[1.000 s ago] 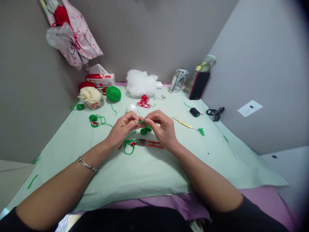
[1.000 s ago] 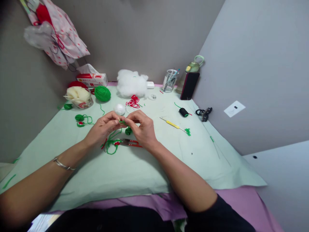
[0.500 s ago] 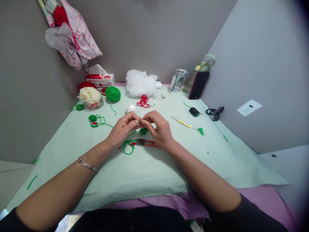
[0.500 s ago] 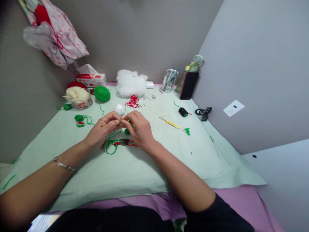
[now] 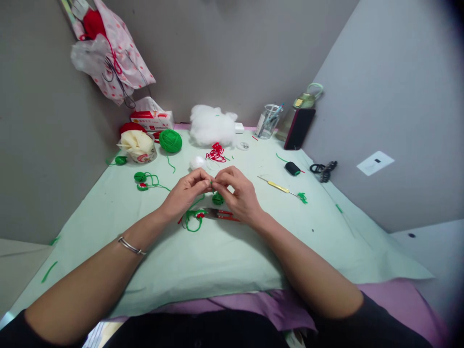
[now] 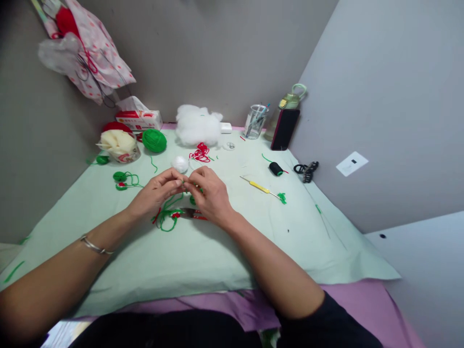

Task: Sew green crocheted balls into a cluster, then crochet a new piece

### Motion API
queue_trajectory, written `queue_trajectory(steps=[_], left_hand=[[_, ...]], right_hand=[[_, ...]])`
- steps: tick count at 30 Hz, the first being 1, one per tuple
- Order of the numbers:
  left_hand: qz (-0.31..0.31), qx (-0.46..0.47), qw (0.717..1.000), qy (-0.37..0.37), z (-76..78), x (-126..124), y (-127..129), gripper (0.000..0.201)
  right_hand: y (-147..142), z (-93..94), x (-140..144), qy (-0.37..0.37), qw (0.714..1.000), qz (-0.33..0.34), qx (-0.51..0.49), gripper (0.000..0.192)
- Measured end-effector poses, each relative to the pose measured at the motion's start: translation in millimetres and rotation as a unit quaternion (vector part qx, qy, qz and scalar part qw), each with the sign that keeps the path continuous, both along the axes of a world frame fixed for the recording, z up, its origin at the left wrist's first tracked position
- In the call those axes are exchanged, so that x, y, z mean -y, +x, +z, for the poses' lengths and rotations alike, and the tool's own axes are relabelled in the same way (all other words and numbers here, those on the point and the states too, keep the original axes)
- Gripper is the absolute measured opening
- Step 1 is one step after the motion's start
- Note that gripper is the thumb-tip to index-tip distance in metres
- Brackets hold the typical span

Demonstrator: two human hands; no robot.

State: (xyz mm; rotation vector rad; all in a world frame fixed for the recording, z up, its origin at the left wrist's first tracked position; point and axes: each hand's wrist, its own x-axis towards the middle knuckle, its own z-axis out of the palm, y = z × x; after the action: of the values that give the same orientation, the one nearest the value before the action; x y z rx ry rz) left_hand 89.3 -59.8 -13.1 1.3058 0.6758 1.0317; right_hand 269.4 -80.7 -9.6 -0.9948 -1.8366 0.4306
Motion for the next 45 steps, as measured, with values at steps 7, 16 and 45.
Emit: queue_trajectory(steps=[7, 16, 45], left_hand=[[0.013, 0.018, 0.999, -0.027, 5.4, 0, 2, 0.026], [0.071, -0.003, 0.997, -0.025, 5.2, 0, 1, 0.015], [-0.137, -0.070, 0.980, -0.125, 14.0, 4, -3, 0.021]], right_hand=[[4, 5.9, -6, -0.170, 0.964, 0.043, -0.199, 0.019], [4, 12.2, -1, -0.224, 0.959, 0.073, -0.155, 0.035], [23, 17.0, -18, -0.314, 0.848, 0.072, -0.422, 0.021]])
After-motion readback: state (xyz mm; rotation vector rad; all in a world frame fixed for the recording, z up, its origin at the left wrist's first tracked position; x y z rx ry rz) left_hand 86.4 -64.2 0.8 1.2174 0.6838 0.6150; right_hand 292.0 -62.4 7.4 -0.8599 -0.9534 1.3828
